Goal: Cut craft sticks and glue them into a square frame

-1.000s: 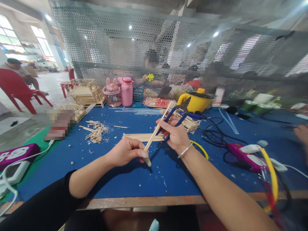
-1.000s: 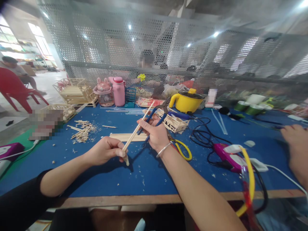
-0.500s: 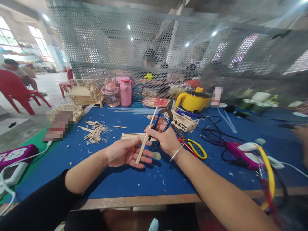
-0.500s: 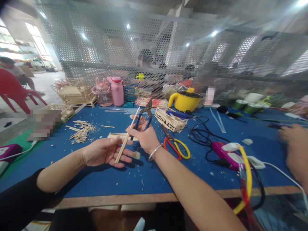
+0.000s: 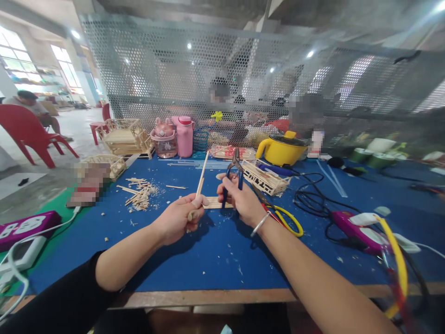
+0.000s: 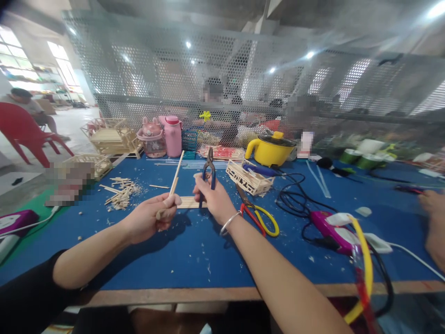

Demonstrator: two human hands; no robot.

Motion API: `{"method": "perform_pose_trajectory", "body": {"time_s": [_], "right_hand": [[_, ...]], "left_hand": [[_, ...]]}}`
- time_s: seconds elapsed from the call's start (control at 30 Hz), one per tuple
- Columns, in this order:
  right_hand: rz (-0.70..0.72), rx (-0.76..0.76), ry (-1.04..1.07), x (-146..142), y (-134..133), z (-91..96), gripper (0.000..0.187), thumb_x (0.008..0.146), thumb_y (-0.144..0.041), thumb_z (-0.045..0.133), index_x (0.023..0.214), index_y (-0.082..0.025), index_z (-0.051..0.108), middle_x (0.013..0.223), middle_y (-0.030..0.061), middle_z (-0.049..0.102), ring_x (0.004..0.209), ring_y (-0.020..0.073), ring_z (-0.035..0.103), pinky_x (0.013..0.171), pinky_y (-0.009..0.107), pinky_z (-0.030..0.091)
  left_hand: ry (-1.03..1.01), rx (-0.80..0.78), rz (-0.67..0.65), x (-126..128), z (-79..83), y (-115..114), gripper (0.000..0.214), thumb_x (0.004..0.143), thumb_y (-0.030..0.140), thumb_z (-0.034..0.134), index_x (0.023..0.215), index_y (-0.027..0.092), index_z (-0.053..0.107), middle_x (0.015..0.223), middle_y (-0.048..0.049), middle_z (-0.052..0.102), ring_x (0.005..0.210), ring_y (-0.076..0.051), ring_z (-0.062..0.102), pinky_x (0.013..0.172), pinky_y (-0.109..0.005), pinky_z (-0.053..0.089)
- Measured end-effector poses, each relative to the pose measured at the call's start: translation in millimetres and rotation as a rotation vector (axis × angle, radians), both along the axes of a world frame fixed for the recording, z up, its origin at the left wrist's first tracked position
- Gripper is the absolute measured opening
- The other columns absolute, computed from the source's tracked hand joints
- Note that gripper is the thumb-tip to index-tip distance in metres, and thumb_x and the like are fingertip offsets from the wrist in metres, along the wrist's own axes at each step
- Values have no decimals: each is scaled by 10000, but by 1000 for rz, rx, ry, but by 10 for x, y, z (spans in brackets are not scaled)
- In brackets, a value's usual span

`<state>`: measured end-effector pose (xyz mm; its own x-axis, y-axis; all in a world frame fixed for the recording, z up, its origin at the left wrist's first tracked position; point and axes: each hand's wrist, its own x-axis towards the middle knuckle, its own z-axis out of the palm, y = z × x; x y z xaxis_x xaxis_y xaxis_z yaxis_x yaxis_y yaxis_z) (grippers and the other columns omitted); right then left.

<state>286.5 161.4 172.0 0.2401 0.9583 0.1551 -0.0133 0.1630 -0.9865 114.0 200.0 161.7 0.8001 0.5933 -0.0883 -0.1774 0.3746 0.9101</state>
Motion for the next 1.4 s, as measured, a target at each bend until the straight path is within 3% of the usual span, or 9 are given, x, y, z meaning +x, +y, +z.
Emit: {"method": "perform_pose_trajectory", "body": {"time_s": [0.1,0.27,0.57,0.67,0.77,0.87,1.0,1.2,1.4], "right_hand": [[44,-91,-112,132,-28,27,452,777,-598,497,966,-191,550,678,-17,552,546,108,528,546,259,443],[53,-37,-661,276,-108,97,410,811,-576,467,1013,-237,579,828,18,621,745,172,572,710,317,450],[-135,-424,-1431,443,-79,26,604,690,-638,540,1052,-161,620,1009,175,613,940,318,570,786,408,411],[-167,-141,-1241,282,-80,41,601,647,-552,644,1131,-198,596,1088,136,590,1034,296,519,873,423,373],[-15,122,-623,37,-90,77,413,712,-440,641,1076,-245,617,911,38,625,807,181,562,740,329,430],[152,175,-68,-206,-88,57,260,698,-364,689,927,-246,654,705,-33,579,598,96,503,606,251,414],[268,192,268,-423,-76,-48,195,647,-342,742,728,-203,630,713,-43,568,529,58,491,540,215,408],[265,153,178,-521,-91,-126,270,698,-420,680,728,-182,556,630,-46,558,505,73,501,520,217,414],[-212,217,-474,-433,-146,-41,215,789,-385,582,809,-171,598,604,-34,569,528,91,487,527,212,375]], "left_hand": [[27,153,66,-23,15,46,243,847,408,494,827,168,521,475,88,320,379,-35,205,373,-146,168],[98,314,154,-12,-12,106,338,813,484,512,855,151,548,518,27,535,375,-38,295,360,-156,196],[-118,-89,201,-53,113,151,148,886,315,436,857,176,476,1038,-103,658,344,7,325,292,-100,170],[-226,-243,109,-84,153,139,186,913,326,377,852,182,478,1107,-105,636,334,19,331,274,-82,154],[-307,-385,-4,-116,163,124,269,925,384,320,859,189,492,1069,-97,652,316,20,341,258,-73,159],[-331,-480,-62,-130,172,79,321,925,426,284,873,202,508,937,-63,681,295,10,345,238,-70,153],[-392,-449,-108,-119,198,-15,356,933,418,230,844,218,511,761,-30,657,306,-24,411,223,-70,172],[-482,-302,-212,-105,216,-52,321,940,366,232,841,206,493,774,-47,651,342,-66,515,224,-86,227],[-496,-164,-81,-118,234,-22,300,937,367,263,836,182,476,1401,-104,395,605,-120,681,251,-75,245]]}}
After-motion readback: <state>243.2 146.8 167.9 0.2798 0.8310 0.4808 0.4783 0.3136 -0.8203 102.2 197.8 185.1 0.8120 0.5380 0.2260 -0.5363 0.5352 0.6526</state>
